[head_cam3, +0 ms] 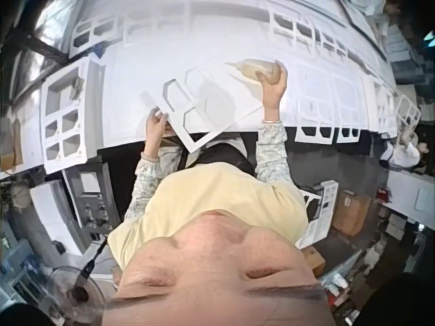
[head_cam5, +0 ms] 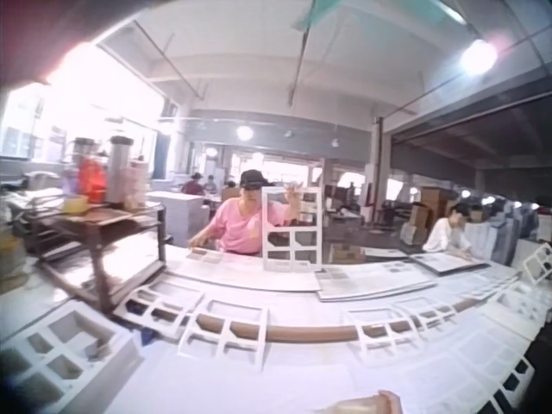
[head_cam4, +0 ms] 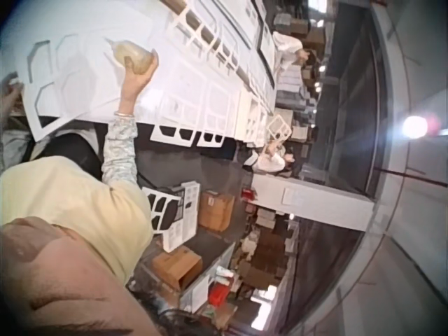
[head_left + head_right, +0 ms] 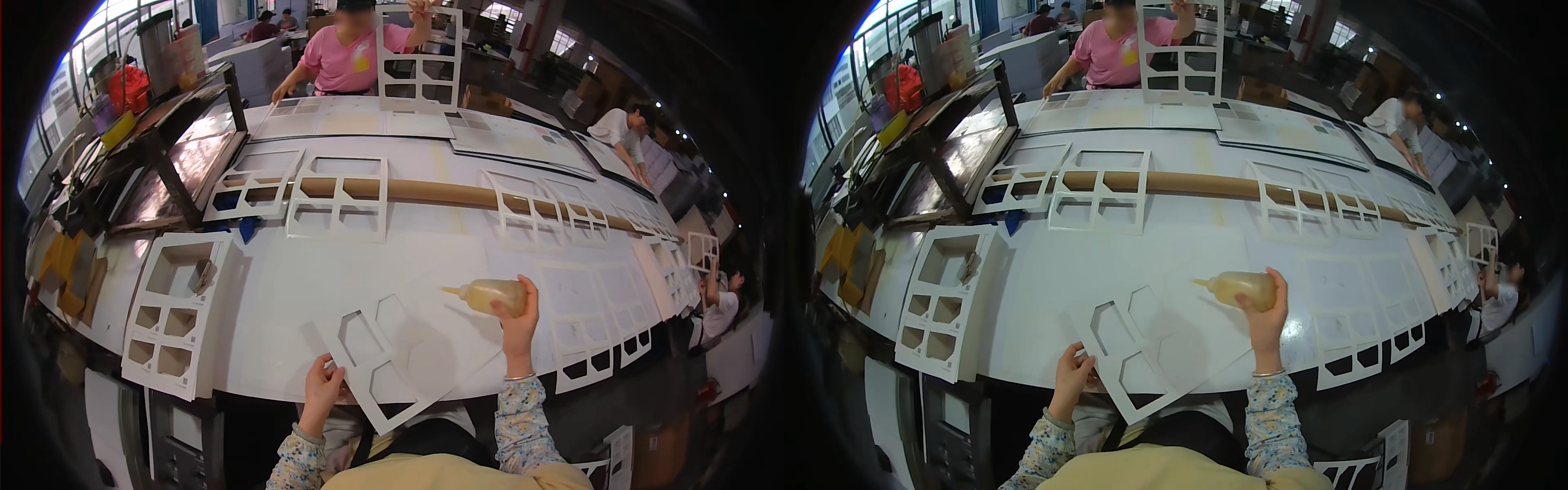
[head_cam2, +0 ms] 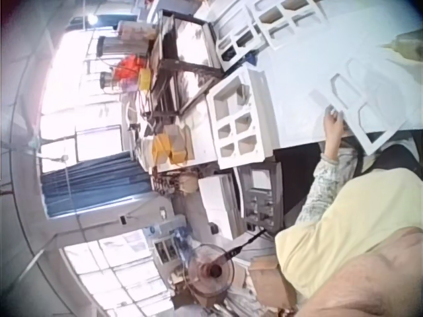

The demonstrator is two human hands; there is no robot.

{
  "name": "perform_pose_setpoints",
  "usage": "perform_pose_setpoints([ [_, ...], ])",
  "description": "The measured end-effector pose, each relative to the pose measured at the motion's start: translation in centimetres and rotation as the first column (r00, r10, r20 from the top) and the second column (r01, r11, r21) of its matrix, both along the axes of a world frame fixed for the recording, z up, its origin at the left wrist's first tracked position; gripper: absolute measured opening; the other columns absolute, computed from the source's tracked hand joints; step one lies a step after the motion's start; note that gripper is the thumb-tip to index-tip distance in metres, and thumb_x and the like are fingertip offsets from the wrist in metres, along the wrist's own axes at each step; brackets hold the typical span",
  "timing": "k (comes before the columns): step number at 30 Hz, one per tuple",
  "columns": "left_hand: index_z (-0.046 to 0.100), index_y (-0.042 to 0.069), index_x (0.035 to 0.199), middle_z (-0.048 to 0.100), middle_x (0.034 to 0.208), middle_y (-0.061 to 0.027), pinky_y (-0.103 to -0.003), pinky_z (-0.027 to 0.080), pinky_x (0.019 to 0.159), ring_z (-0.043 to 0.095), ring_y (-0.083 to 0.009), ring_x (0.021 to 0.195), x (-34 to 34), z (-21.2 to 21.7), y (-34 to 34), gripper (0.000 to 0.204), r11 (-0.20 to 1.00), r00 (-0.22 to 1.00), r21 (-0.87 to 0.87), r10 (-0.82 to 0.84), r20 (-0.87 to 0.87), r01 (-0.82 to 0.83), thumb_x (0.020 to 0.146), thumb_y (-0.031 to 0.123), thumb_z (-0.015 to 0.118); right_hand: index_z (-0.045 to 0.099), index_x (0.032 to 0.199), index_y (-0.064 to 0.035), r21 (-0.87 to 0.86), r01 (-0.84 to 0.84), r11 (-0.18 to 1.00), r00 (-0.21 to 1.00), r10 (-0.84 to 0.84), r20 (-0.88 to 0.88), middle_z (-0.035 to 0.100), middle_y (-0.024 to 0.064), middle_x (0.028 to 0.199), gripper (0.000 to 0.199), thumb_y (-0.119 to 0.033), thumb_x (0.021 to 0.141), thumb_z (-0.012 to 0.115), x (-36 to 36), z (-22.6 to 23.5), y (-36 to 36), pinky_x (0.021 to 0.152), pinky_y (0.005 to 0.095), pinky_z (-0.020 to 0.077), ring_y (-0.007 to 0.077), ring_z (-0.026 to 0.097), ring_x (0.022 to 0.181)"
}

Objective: Applying glue to plastic/paper packaging frames at an assembly station.

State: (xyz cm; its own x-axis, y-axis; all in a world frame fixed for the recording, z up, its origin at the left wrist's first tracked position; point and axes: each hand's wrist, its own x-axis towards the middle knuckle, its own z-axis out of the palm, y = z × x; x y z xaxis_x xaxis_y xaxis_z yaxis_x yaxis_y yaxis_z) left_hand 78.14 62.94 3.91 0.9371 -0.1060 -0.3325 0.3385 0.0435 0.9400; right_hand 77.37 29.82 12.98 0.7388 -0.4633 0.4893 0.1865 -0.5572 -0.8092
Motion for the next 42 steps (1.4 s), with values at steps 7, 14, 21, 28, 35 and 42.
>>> perform_pose_setpoints([
  [7,0.040,-0.004,0.116,0.059,0.071,-0.0071,-0.024,0.050,0.043,0.059,-0.0138,0.054,-0.2,-0.2,-0.1,0.038,0.998,0.998,-0.059,-0.022,-0.062,0.018,0.081,0.002,0.053,0.038,0.123,-0.0086,0.598,-0.012,0.801,0.991,-0.071,0.114,0.042,0.0078,0.114,0.059,-0.009,0.073,0.070,1.3,-3.9,-2.7,0.088,0.0309,0.0416,0.0204,0.044,0.106],
  [14,0.033,-0.006,0.123,0.058,0.070,-0.0054,-0.024,0.051,0.043,0.059,-0.0133,0.055,-0.4,-0.1,-0.1,0.046,0.996,0.999,-0.084,0.026,-0.022,-0.028,0.081,0.003,0.052,0.032,0.125,-0.0132,0.766,0.087,0.636,0.980,-0.191,0.047,0.038,0.0103,0.120,0.060,-0.016,0.077,0.068,2.1,-5.7,-3.6,0.087,0.0391,0.0432,0.0242,0.042,0.109],
  [21,0.030,-0.004,0.126,0.058,0.070,-0.0064,-0.025,0.051,0.045,0.058,-0.0137,0.054,-0.2,0.1,-0.2,0.050,0.997,0.999,-0.069,0.027,-0.033,-0.029,0.082,0.003,0.052,0.030,0.125,-0.0127,0.804,0.094,0.588,0.979,-0.200,0.032,0.037,0.0116,0.120,0.059,-0.014,0.079,0.066,3.7,-6.9,-5.0,0.085,0.0418,0.0462,0.0253,0.042,0.109],
  [28,0.030,-0.003,0.125,0.057,0.072,-0.0076,-0.026,0.052,0.047,0.058,-0.0138,0.058,-0.3,0.1,0.5,0.048,0.999,1.000,-0.034,0.014,-0.018,-0.015,0.082,0.002,0.051,0.031,0.123,-0.0072,0.884,-0.002,0.467,0.975,-0.196,0.106,0.040,0.0115,0.116,0.056,-0.023,0.080,0.065,4.2,-7.4,-5.1,0.079,0.0405,0.0489,0.0260,0.046,0.104],
  [35,0.033,-0.003,0.123,0.056,0.068,-0.0062,-0.025,0.051,0.045,0.057,-0.0124,0.053,-0.3,0.3,-0.8,0.045,1.000,1.000,-0.016,0.001,0.005,-0.001,0.082,0.001,0.050,0.042,0.111,-0.0049,0.947,-0.057,0.316,0.887,-0.419,0.193,0.047,0.0113,0.108,0.048,-0.035,0.080,0.063,6.6,-6.2,-12.9,0.072,0.0359,0.0497,0.0239,0.049,0.098],
  [42,0.033,-0.003,0.123,0.055,0.067,-0.0055,-0.025,0.051,0.045,0.057,-0.0124,0.053,-0.7,0.2,0.0,0.046,0.996,0.996,-0.037,0.087,0.010,-0.086,0.081,-0.001,0.051,0.045,0.113,-0.0037,0.925,-0.376,-0.059,0.926,-0.070,0.372,0.052,0.0125,0.106,0.056,-0.047,0.081,0.057,6.1,-7.1,-6.5,0.071,0.0359,0.0494,0.0253,0.054,0.093],
])
